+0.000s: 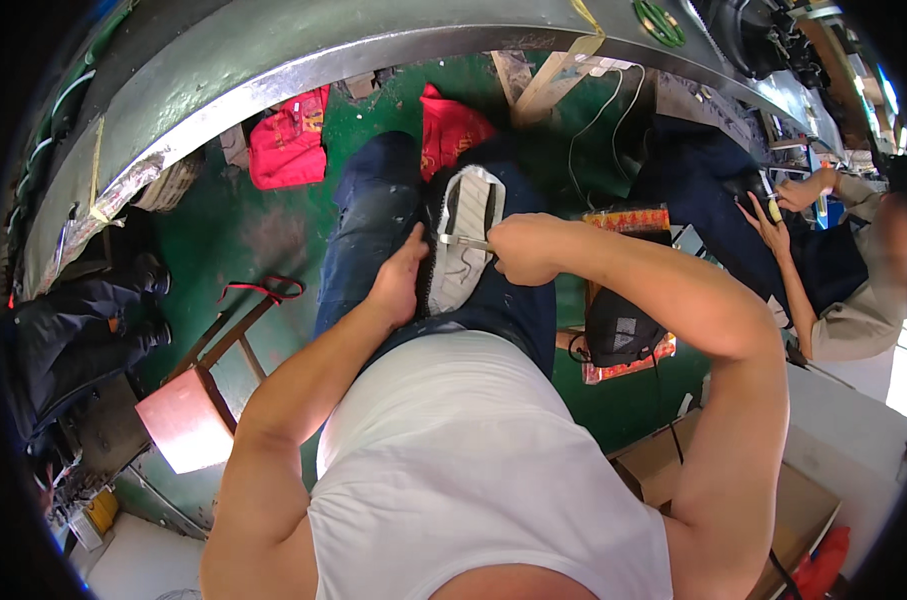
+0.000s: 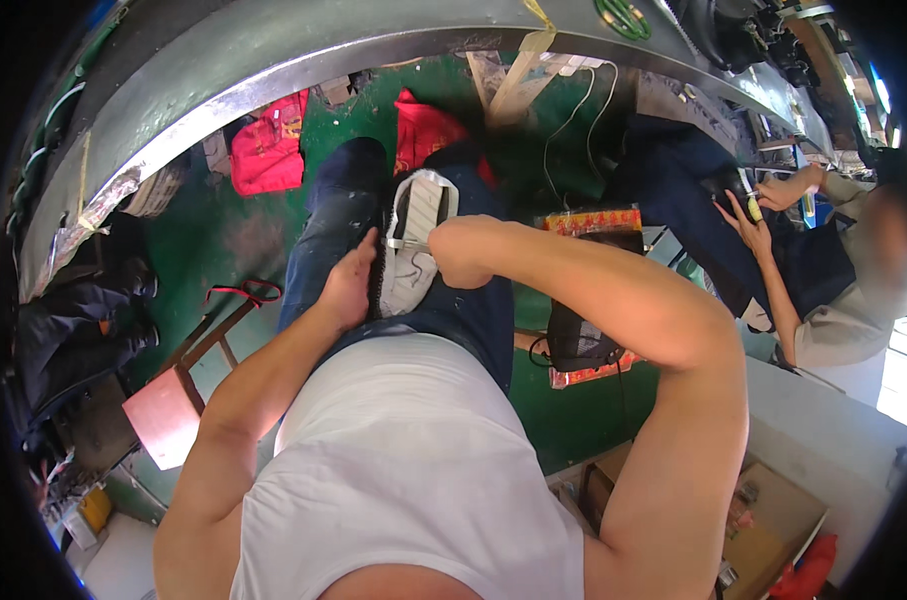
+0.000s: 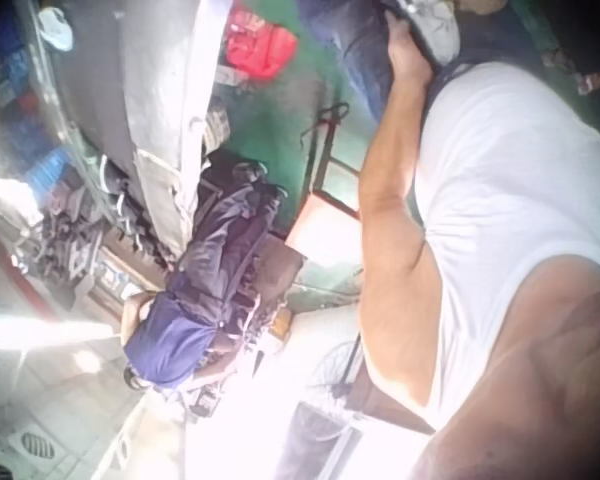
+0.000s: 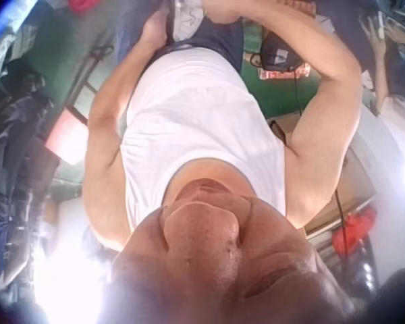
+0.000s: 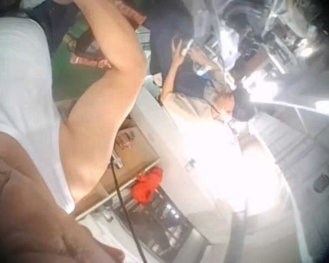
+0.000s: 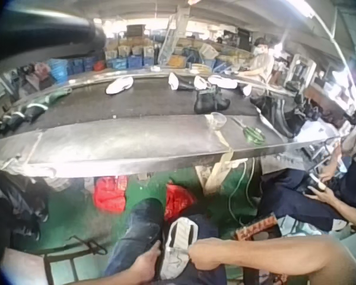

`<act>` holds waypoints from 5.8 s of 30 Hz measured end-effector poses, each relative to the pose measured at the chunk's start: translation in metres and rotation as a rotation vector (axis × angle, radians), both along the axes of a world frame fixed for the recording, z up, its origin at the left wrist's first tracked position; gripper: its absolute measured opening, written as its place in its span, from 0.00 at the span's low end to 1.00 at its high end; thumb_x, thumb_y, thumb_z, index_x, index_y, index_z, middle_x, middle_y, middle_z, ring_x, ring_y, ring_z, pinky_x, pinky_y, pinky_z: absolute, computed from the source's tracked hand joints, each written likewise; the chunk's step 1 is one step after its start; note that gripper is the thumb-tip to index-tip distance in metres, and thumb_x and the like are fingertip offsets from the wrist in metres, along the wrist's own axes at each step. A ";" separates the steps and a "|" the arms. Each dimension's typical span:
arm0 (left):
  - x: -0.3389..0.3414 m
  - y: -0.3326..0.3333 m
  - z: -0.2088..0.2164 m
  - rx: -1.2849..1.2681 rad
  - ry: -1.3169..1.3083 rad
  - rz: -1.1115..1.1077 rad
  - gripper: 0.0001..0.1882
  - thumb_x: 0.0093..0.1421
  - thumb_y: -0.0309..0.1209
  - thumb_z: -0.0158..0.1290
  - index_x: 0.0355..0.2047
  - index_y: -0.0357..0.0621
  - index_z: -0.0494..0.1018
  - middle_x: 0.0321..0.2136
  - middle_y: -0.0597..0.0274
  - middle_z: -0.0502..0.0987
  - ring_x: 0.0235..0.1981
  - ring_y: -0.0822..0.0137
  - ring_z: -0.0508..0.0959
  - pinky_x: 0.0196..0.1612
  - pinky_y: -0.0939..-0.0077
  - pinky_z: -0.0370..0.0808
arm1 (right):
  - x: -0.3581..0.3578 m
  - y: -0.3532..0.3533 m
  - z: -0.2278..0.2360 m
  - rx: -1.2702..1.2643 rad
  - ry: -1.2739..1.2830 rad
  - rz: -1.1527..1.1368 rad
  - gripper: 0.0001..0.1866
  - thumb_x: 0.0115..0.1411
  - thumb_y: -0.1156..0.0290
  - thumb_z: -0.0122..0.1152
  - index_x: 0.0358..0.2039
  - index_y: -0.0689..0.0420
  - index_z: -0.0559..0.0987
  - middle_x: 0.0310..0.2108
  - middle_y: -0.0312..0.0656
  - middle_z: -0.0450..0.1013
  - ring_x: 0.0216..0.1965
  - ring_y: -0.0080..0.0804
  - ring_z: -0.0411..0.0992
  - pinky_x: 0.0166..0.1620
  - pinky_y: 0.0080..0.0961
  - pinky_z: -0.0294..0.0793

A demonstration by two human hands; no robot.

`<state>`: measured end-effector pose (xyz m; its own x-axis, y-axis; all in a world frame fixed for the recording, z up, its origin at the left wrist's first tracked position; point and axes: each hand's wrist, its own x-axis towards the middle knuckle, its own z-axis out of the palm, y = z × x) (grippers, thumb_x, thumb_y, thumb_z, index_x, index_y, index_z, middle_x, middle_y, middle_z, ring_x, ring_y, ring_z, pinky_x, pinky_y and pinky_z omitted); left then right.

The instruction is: The recorder uses lasting pliers and a hammer to pull and secure the shoe upper material over the last in a manufacturing setting.

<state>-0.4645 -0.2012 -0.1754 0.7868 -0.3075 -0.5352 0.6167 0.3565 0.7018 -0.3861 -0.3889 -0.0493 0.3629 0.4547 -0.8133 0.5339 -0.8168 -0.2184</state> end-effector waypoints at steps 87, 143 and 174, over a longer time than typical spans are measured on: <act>0.013 0.018 -0.008 0.568 -0.362 -0.432 0.50 0.60 0.38 0.58 0.70 0.29 0.38 0.68 0.32 0.50 0.70 0.51 0.54 0.68 0.71 0.53 | -0.059 -0.046 -0.062 0.496 0.000 -0.925 0.24 0.70 0.54 0.44 0.36 0.65 0.76 0.30 0.58 0.76 0.36 0.60 0.75 0.41 0.47 0.72; 0.032 0.001 0.043 1.008 -0.881 -0.240 0.17 0.59 0.28 0.57 0.46 0.29 0.76 0.29 0.45 0.78 0.31 0.48 0.80 0.34 0.63 0.77 | -0.048 -0.045 -0.034 0.744 0.325 -1.276 0.12 0.63 0.68 0.57 0.41 0.64 0.76 0.29 0.41 0.77 0.25 0.23 0.73 0.30 0.24 0.72; 0.027 -0.009 -0.004 -0.261 -0.090 0.013 0.36 0.73 0.49 0.34 0.71 0.36 0.44 0.67 0.53 0.57 0.67 0.65 0.58 0.67 0.72 0.54 | 0.003 -0.034 0.009 0.294 -0.034 -0.308 0.20 0.64 0.58 0.56 0.34 0.67 0.77 0.26 0.60 0.75 0.31 0.58 0.75 0.36 0.45 0.72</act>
<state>-0.4378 -0.2101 -0.1795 0.8321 -0.4156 -0.3673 0.5507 0.5396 0.6369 -0.3836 -0.4233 -0.0404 0.5426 0.5316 -0.6504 0.2856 -0.8449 -0.4523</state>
